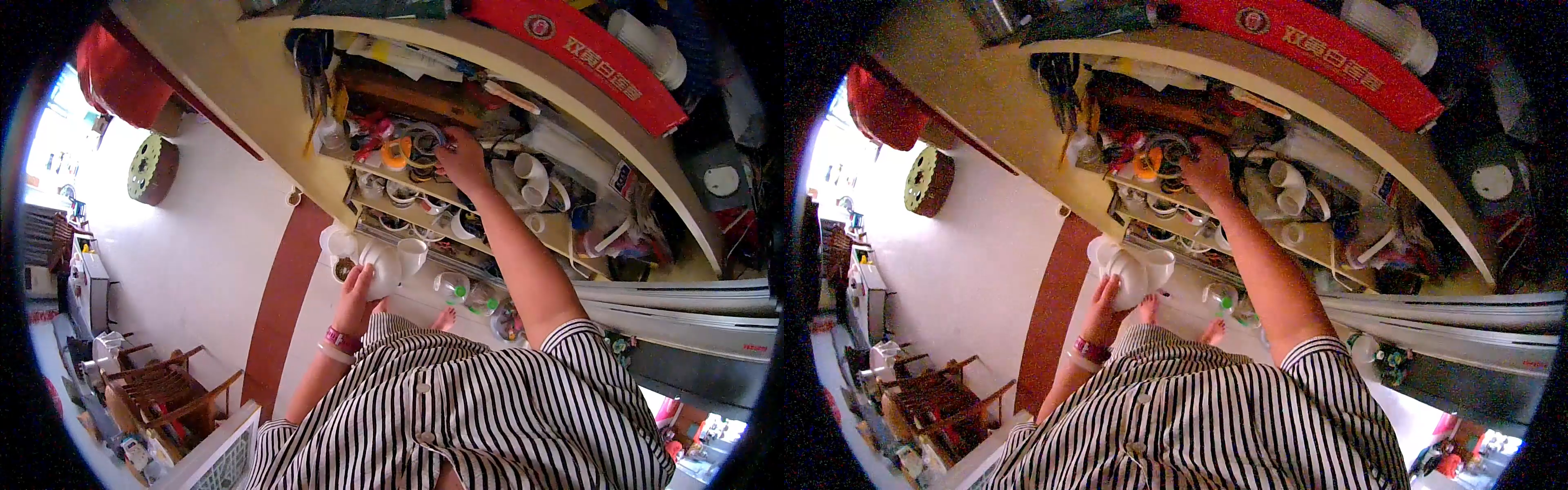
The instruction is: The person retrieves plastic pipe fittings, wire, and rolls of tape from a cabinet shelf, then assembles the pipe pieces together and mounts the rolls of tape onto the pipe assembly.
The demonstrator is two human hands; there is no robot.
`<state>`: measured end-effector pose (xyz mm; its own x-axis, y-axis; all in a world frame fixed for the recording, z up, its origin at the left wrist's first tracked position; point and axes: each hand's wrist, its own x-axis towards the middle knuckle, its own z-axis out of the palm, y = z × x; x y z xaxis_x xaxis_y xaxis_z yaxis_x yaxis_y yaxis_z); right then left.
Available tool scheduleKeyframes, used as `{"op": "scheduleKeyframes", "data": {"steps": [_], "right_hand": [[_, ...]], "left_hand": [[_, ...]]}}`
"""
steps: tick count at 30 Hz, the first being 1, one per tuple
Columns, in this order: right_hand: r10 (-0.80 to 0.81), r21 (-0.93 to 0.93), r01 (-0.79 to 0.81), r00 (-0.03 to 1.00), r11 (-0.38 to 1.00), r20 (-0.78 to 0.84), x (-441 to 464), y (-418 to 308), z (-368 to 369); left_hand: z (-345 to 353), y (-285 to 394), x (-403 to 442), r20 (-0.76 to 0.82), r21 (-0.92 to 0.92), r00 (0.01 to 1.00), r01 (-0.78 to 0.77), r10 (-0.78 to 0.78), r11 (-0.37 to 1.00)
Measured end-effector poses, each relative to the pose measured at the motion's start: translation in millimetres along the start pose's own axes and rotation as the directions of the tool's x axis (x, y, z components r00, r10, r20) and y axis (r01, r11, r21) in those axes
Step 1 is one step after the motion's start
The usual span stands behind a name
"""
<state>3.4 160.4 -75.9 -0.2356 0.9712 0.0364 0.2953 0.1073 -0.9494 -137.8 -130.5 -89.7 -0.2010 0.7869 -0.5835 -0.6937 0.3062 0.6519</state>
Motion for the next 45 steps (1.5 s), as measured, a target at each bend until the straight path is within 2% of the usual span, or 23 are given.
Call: {"op": "scheduleKeyframes", "data": {"steps": [5,6,8,11,13,14,17,19,22,26,28,30,32,34,38,40,44,45], "right_hand": [[-0.009,-0.043,0.01,1.0,0.999,0.023,34,18,29],[-0.112,-0.047,0.112,0.994,0.993,0.022,51,39,40],[-0.213,-0.05,0.214,0.977,0.976,0.022,76,65,55],[-0.18,-0.232,0.165,0.983,0.959,-0.046,81,59,64],[-0.373,-0.467,0.304,0.926,0.831,-0.061,67,39,56],[-0.373,-0.467,0.304,0.926,0.83,-0.06,61,33,53],[-0.291,-0.278,0.254,0.951,0.926,-0.102,41,21,45],[-0.411,-0.388,0.347,0.907,0.854,-0.093,26,19,32],[-0.347,-0.394,0.291,0.935,0.871,-0.076,3,10,20],[-0.371,-0.455,0.286,0.922,0.843,-0.107,-35,19,0],[-0.3,-0.418,0.213,0.941,0.883,-0.154,-59,26,-9],[-0.309,-0.405,0.223,0.937,0.887,-0.162,-85,37,-12],[-0.318,-0.391,0.232,0.932,0.89,-0.171,-112,44,-14],[-0.275,-0.367,0.22,0.956,0.904,-0.104,-136,50,-17],[-0.212,-0.381,0.161,0.973,0.911,-0.096,-151,65,-29],[-0.284,-0.506,0.183,0.95,0.843,-0.13,-145,67,-34],[-0.327,-0.619,0.168,0.932,0.767,-0.153,-115,52,-47],[-0.389,-0.687,0.2,0.912,0.699,-0.131,-102,48,-50]], "left_hand": [[-16,-5,4,0.002,-0.047,1.0,-0.019,0.019,0.999],[-19,-5,5,-0.008,-0.05,1.0,-0.02,0.02,0.999],[-23,-6,6,-0.013,-0.06,1.0,-0.022,0.022,0.998],[-27,-5,5,-0.015,-0.082,0.999,-0.034,0.033,0.996],[-29,-3,5,-0.015,-0.097,0.999,-0.044,0.042,0.994],[-29,-2,4,-0.018,-0.105,0.999,-0.039,0.038,0.994],[-28,4,2,-0.01,-0.116,1.0,-0.03,0.029,0.993],[-28,7,3,-0.002,-0.119,1.0,-0.026,0.026,0.993],[-32,7,10,-0.017,-0.071,1.0,-0.014,0.013,0.997],[-38,3,18,0.0,-0.082,1.0,-0.021,0.021,0.996],[-36,6,16,0.028,-0.099,1.0,-0.012,0.014,0.995],[-26,17,7,0.017,-0.089,1.0,-0.006,0.007,0.996],[-37,8,13,0.154,0.094,0.962,-0.241,0.225,0.966],[-43,5,19,0.058,-0.014,0.998,-0.024,0.025,1.0],[-40,3,24,0.055,-0.001,0.998,-0.006,0.006,1.0],[-34,8,23,0.09,-0.026,0.996,0.006,-0.004,1.0],[-25,6,24,0.134,-0.052,0.991,0.012,-0.005,0.999],[-22,4,23,0.136,-0.048,0.991,0.016,-0.009,0.999]]}}
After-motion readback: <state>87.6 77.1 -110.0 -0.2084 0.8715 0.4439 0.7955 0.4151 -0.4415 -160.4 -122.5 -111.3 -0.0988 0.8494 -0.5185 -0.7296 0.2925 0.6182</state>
